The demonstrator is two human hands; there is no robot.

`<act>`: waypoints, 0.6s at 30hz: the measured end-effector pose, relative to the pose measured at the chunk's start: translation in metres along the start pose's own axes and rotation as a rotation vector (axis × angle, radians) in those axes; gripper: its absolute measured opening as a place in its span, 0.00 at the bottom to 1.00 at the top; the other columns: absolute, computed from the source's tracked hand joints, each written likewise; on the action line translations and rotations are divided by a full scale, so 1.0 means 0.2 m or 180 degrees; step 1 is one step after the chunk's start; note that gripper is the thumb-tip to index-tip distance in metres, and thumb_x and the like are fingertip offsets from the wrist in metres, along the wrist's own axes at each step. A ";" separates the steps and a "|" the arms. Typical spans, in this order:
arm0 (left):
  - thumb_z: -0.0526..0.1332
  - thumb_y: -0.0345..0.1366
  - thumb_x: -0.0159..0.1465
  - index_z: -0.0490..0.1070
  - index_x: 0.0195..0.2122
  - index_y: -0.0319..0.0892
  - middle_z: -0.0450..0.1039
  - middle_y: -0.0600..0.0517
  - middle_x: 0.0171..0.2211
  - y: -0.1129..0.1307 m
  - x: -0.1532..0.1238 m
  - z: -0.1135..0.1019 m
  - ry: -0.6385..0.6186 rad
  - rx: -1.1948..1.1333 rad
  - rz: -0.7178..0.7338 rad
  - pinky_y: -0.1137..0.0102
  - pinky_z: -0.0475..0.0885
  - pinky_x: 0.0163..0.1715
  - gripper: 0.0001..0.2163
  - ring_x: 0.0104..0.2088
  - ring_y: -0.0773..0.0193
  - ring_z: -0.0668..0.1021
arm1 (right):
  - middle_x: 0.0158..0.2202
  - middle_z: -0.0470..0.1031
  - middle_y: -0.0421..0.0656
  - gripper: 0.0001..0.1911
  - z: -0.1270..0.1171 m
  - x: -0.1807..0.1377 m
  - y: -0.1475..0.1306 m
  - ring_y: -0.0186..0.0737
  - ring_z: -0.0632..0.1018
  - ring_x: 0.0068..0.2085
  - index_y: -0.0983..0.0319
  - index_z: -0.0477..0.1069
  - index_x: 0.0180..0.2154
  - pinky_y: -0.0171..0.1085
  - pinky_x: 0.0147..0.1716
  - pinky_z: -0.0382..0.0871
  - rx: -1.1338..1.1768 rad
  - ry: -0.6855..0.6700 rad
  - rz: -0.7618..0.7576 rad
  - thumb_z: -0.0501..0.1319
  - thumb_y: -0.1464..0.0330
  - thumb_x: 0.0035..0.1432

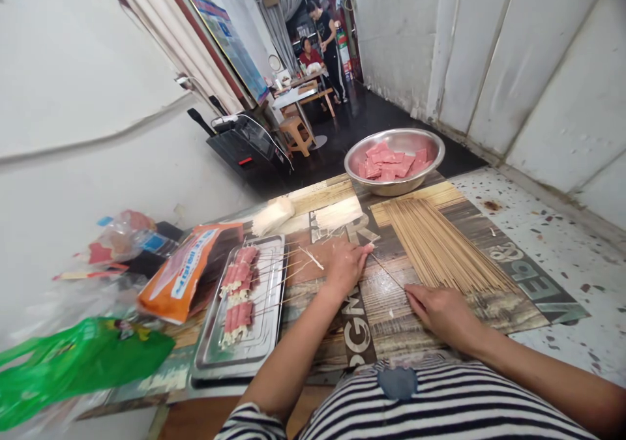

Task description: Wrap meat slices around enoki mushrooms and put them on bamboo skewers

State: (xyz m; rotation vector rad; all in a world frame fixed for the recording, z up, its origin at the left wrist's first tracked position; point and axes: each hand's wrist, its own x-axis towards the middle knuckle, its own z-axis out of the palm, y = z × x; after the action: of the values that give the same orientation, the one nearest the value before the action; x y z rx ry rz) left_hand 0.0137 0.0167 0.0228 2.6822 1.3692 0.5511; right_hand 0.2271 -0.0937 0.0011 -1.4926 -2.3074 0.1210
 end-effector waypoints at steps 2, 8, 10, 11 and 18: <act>0.52 0.39 0.70 0.78 0.42 0.42 0.75 0.47 0.30 0.00 0.00 0.00 0.0013 -0.0036 0.0014 0.67 0.66 0.37 0.14 0.33 0.61 0.74 | 0.32 0.81 0.45 0.15 0.00 0.00 0.00 0.38 0.79 0.28 0.62 0.75 0.39 0.34 0.28 0.65 0.0028 -0.0077 0.0031 0.50 0.70 0.65; 0.51 0.38 0.70 0.78 0.41 0.41 0.74 0.48 0.29 0.01 0.00 -0.01 -0.0018 -0.0020 0.0034 0.67 0.66 0.36 0.15 0.33 0.61 0.73 | 0.31 0.80 0.44 0.15 -0.01 0.01 0.00 0.38 0.79 0.28 0.62 0.76 0.39 0.33 0.29 0.66 0.0063 -0.0251 0.0126 0.50 0.70 0.65; 0.51 0.38 0.70 0.78 0.40 0.41 0.74 0.48 0.29 0.01 0.00 -0.01 -0.0031 -0.0009 0.0033 0.66 0.65 0.36 0.15 0.32 0.62 0.73 | 0.31 0.80 0.44 0.15 0.00 0.02 -0.01 0.38 0.79 0.28 0.61 0.76 0.39 0.33 0.28 0.66 0.0046 -0.0267 0.0139 0.50 0.70 0.65; 0.51 0.38 0.71 0.78 0.40 0.41 0.74 0.48 0.29 0.01 0.00 -0.01 -0.0030 -0.0012 0.0032 0.66 0.65 0.36 0.15 0.32 0.62 0.72 | 0.31 0.80 0.44 0.15 0.00 0.02 -0.01 0.38 0.79 0.28 0.61 0.76 0.39 0.34 0.28 0.65 0.0035 -0.0266 0.0144 0.50 0.69 0.65; 0.50 0.39 0.71 0.78 0.38 0.41 0.74 0.48 0.29 0.01 0.00 -0.01 -0.0022 -0.0019 0.0048 0.66 0.65 0.37 0.16 0.33 0.61 0.72 | 0.32 0.80 0.45 0.15 0.00 0.04 -0.02 0.38 0.79 0.30 0.61 0.75 0.40 0.32 0.30 0.66 0.0174 -0.0321 0.0160 0.50 0.69 0.65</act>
State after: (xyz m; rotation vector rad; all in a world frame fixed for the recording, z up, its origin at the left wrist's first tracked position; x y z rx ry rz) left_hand 0.0146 0.0156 0.0244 2.6894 1.3445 0.5458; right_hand 0.2217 -0.0886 0.0048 -1.5505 -2.3252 0.2768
